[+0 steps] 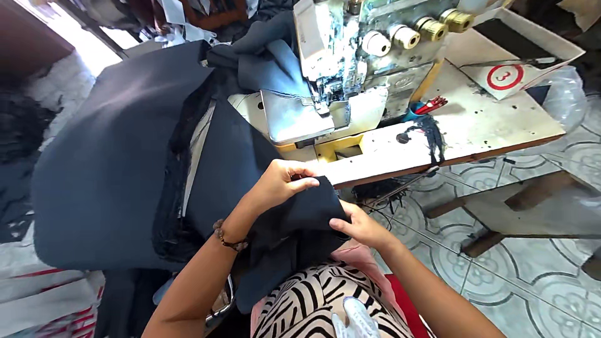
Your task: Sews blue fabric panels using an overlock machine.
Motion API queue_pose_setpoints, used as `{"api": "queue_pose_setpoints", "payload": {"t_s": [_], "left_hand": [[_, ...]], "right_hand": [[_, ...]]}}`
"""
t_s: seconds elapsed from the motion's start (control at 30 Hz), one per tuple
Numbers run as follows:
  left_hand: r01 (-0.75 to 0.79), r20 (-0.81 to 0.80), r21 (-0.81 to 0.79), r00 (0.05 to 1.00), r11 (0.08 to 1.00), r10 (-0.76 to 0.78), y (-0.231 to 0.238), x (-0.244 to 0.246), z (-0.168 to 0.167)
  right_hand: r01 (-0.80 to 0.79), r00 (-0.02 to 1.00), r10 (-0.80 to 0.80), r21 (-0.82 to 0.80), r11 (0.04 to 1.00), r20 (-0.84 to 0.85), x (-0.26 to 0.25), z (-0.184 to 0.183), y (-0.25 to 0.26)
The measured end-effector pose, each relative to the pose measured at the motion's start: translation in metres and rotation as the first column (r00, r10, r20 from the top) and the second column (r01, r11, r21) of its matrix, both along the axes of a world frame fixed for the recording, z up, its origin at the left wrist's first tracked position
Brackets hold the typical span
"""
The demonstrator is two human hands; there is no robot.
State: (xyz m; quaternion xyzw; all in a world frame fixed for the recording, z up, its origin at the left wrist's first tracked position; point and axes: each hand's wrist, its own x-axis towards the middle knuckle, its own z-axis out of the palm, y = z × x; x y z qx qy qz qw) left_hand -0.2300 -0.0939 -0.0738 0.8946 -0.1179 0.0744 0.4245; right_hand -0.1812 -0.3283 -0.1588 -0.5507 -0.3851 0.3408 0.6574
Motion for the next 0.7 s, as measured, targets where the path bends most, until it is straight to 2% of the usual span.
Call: {"api": "queue_pose_setpoints", "payload": {"t_s": [0.2, 0.3, 0.37, 0.43, 0.5, 0.6, 0.67, 0.7], "left_hand": [[0.045, 0.164, 0.106, 0.985, 0.993, -0.062, -0.01, -0.001, 0.001], [0.018, 0.216, 0.171, 0.975, 0.985, -0.055, -0.012, -0.004, -0.005], [0.095, 0.156, 0.255, 0.978, 0.962, -0.137, -0.007, -0.006, -0.006], [0.186, 0.051, 0.372, 0.974, 0.909, -0.22, 0.001, -0.007, -0.004], [0.219, -0.014, 0.501, 0.969, 0.837, -0.245, 0.015, -0.009, 0.003], [0.109, -0.015, 0.681, 0.991, 0.724, -0.135, 0.04, -0.025, 0.033], [0.031, -0.056, 0.712, 0.998, 0.702, 0.013, 0.055, -0.034, 0.058], [0.0, -0.069, 0.697, 0.995, 0.717, 0.068, 0.064, -0.039, 0.063]], "right_hand": [[0.014, 0.999, -0.017, -0.056, 0.998, -0.038, 0.02, 0.031, 0.033], [0.085, 0.994, -0.079, -0.088, 0.992, 0.072, 0.014, 0.033, 0.041], [0.159, 0.967, -0.142, -0.069, 0.985, 0.212, 0.003, 0.032, 0.037], [0.187, 0.929, -0.185, 0.026, 0.982, 0.32, -0.004, 0.034, 0.023], [0.182, 0.908, -0.227, 0.157, 0.971, 0.352, -0.004, 0.041, -0.001], [0.238, 0.909, -0.318, 0.292, 0.926, 0.269, 0.004, 0.064, -0.05], [0.454, 0.863, -0.497, 0.287, 0.843, 0.096, 0.006, 0.078, -0.083], [0.584, 0.799, -0.601, 0.26, 0.769, -0.019, 0.01, 0.078, -0.097]]}}
